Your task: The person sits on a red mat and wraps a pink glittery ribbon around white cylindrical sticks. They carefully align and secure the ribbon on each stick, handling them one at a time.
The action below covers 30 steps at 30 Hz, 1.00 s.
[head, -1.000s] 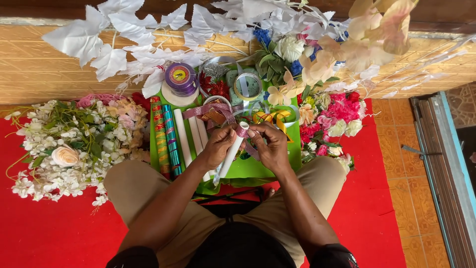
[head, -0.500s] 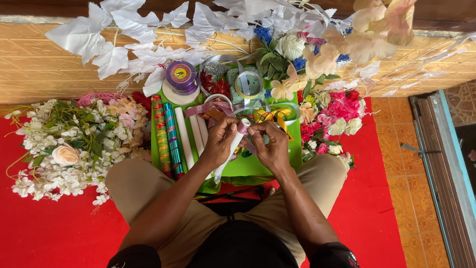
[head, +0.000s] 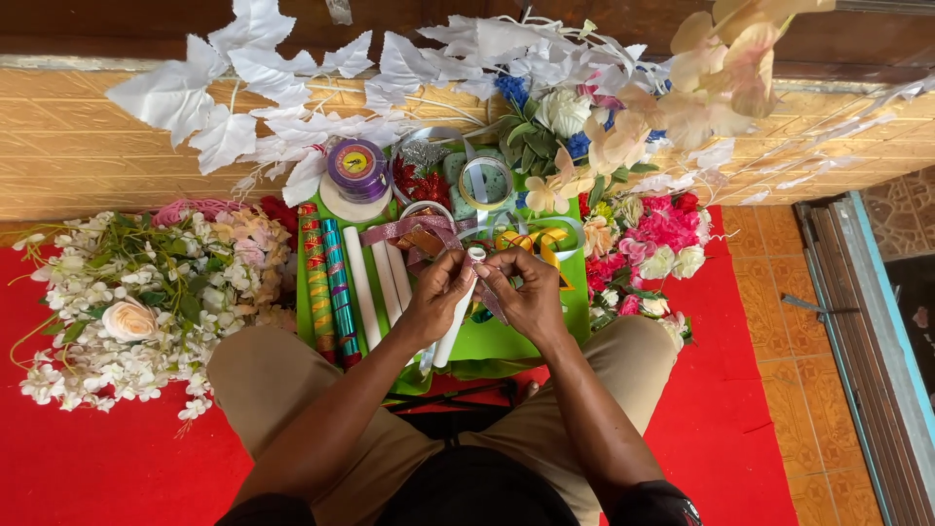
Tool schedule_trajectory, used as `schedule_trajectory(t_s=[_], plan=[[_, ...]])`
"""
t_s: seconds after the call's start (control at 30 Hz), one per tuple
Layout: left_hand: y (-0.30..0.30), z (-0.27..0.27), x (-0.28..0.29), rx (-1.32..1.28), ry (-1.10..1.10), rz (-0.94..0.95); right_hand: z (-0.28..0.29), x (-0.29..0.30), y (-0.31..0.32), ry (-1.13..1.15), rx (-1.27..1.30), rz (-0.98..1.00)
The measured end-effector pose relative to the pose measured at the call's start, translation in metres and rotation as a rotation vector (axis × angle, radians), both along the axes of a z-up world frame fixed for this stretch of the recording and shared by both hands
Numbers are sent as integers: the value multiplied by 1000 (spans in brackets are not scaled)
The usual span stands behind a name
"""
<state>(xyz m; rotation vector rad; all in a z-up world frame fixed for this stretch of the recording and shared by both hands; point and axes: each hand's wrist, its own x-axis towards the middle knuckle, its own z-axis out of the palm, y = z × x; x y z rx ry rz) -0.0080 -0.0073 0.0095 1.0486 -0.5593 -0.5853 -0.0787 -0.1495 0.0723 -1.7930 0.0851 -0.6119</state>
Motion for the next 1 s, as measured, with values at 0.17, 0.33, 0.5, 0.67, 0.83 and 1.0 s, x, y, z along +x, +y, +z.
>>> schedule_trajectory(t_s=[0.17, 0.33, 0.5, 0.67, 0.83, 1.0], plan=[[1, -8, 11, 12, -22, 21, -1, 3, -3, 29, 11, 28], [6, 5, -6, -22, 98, 20, -3, 5, -7, 102, 67, 85], [-3, -11, 3, 97, 78, 87, -14, 15, -20, 257, -19, 219], [-9, -9, 8, -71, 217, 136, -36, 16, -14, 256, -1, 195], [-13, -23, 8, -30, 421, 125, -59, 13, -16, 272, 194, 87], [-22, -32, 7, -40, 353, 277, -70, 11, -19, 142, -410, -177]])
